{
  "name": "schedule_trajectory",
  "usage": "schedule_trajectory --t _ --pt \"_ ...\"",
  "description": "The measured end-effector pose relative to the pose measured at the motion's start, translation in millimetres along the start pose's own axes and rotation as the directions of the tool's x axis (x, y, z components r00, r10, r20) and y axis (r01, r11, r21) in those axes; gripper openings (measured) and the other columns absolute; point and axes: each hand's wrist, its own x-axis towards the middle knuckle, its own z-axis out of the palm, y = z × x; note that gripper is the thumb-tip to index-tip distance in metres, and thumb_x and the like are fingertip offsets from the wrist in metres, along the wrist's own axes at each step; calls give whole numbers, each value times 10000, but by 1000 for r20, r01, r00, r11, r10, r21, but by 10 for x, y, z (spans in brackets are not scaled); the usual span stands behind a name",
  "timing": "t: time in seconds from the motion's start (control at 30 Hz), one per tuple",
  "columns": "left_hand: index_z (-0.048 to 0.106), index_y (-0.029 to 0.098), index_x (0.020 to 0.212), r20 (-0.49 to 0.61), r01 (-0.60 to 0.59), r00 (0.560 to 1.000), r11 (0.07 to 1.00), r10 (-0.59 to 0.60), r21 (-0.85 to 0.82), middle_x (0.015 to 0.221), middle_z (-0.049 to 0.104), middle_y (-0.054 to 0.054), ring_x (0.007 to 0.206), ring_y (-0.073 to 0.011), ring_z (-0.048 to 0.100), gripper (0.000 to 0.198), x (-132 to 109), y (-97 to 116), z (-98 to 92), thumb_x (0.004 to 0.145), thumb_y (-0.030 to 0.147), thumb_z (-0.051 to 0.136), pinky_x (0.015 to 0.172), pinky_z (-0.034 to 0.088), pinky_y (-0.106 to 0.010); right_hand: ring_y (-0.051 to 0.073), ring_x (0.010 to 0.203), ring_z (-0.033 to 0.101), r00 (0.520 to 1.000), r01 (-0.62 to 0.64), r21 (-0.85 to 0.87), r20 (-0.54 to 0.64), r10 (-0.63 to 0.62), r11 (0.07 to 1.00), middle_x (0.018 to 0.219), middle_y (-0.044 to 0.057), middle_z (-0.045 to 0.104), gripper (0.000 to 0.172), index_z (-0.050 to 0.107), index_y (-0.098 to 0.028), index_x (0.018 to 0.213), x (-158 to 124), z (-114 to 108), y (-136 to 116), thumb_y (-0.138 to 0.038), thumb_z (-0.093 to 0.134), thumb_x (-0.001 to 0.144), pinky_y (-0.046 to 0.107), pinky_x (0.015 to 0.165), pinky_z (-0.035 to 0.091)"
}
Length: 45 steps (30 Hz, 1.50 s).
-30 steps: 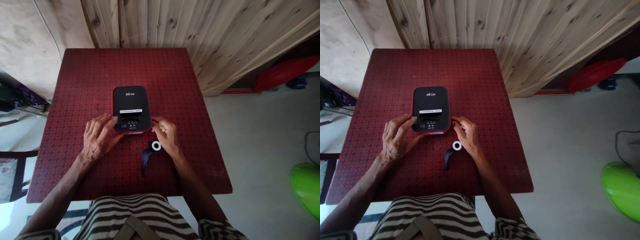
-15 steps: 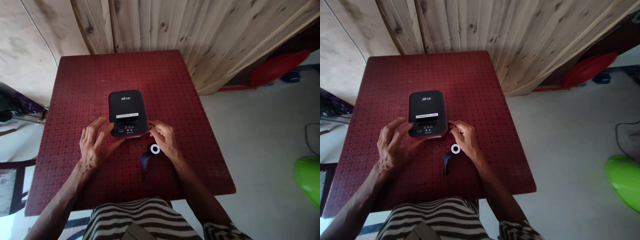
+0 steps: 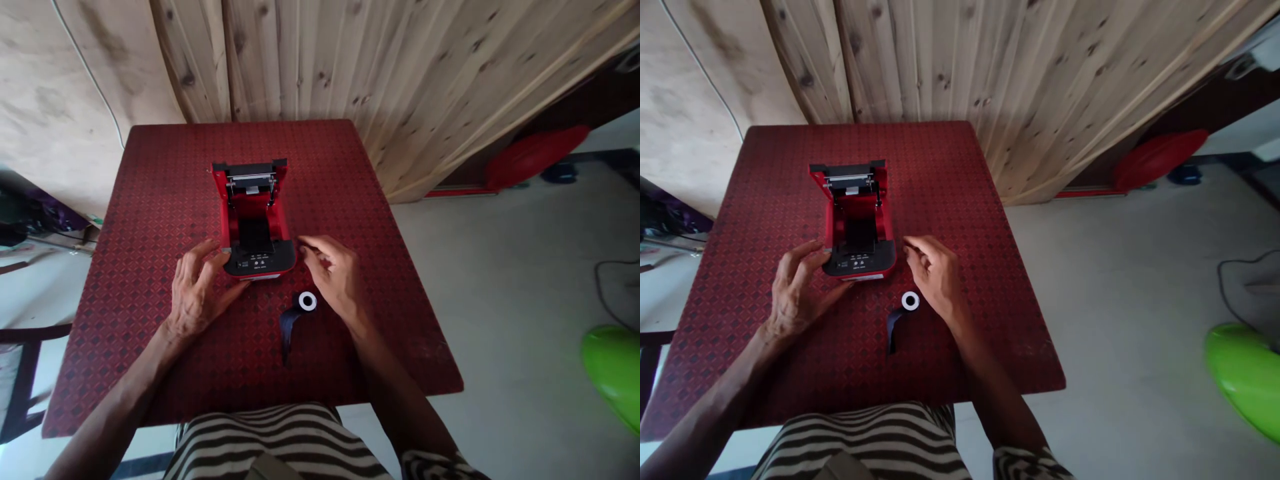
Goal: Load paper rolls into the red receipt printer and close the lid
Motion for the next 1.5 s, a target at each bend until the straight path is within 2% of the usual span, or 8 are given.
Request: schedule_trajectory --t 0.17,0.33,0.73,0.93,1.1,1.27,1.4,1.5 --pt "510 176 1426 -33 -21 999 997 19 -70 1319 646 -180 1197 -296 695 686 -85 -18 90 876 403 852 1007 645 -435 213 1063 732 922 376 -283 213 -324 882 1138 77 813 242 778 -212 1156 436 13 -447 -176 557 1063 398 986 599" --pt "447 196 1519 -27 27 999 992 -31 -120 1423 597 -183 1318 -281 652 726 -150 0 127 917 364 814 1061 636 -392 262 1114 735 753 494 -485 654 -76 722 1189 158 786 324 761 -94 1171 923 413 -744 -34 471 1038 391 994 567" --pt "341 293 1623 26 85 996 980 -82 -180 1471 538 -164 1343 -290 642 792 -221 28 211 955 351 763 1047 660 -443 323 1166 750 598 514 -535 784 167 670 1240 219 777 299 753 -65 1216 1198 520 -906 -40 552 995 397 938 565" --pt "321 308 1635 36 109 994 977 -104 -183 1486 539 -155 1351 -287 646 806 -245 36 220 958 351 757 1033 667 -418 291 1162 734 633 519 -538 764 124 664 1248 192 772 295 720 -73 1227 1154 481 -914 -68 531 1001 373 961 534" --pt "337 291 1627 51 128 991 975 -121 -180 1498 537 -167 1347 -286 653 794 -268 42 224 957 370 755 1024 669 -409 289 1070 748 769 458 -565 639 12 687 1146 153 789 218 734 -127 1140 993 374 -983 -124 600 968 380 902 565" --pt "335 314 1628 42 116 993 977 -110 -177 1501 544 -164 1338 -291 657 794 -269 29 221 956 388 753 1007 677 -416 246 994 754 906 344 -327 363 -219 880 1105 59 805 215 741 -224 1113 755 -91 -948 -193 729 900 402 924 602" --pt "386 290 1605 21 91 996 982 -89 -165 1469 564 -163 1329 -277 659 795 -243 19 207 927 364 793 1033 660 -388 228 967 761 993 69 -42 96 -64 997 1110 24 802 304 733 -287 1160 416 -490 -585 -363 807 875 411 895 633" --pt "428 273 1583 -6 66 998 986 -68 -151 1454 579 -160 1317 -276 662 788 -217 14 205 905 366 820 1065 639 -393 229 1007 773 986 -140 184 -67 155 973 1109 30 801 347 715 -283 1141 73 -543 -156 -390 827 830 428 938 637"
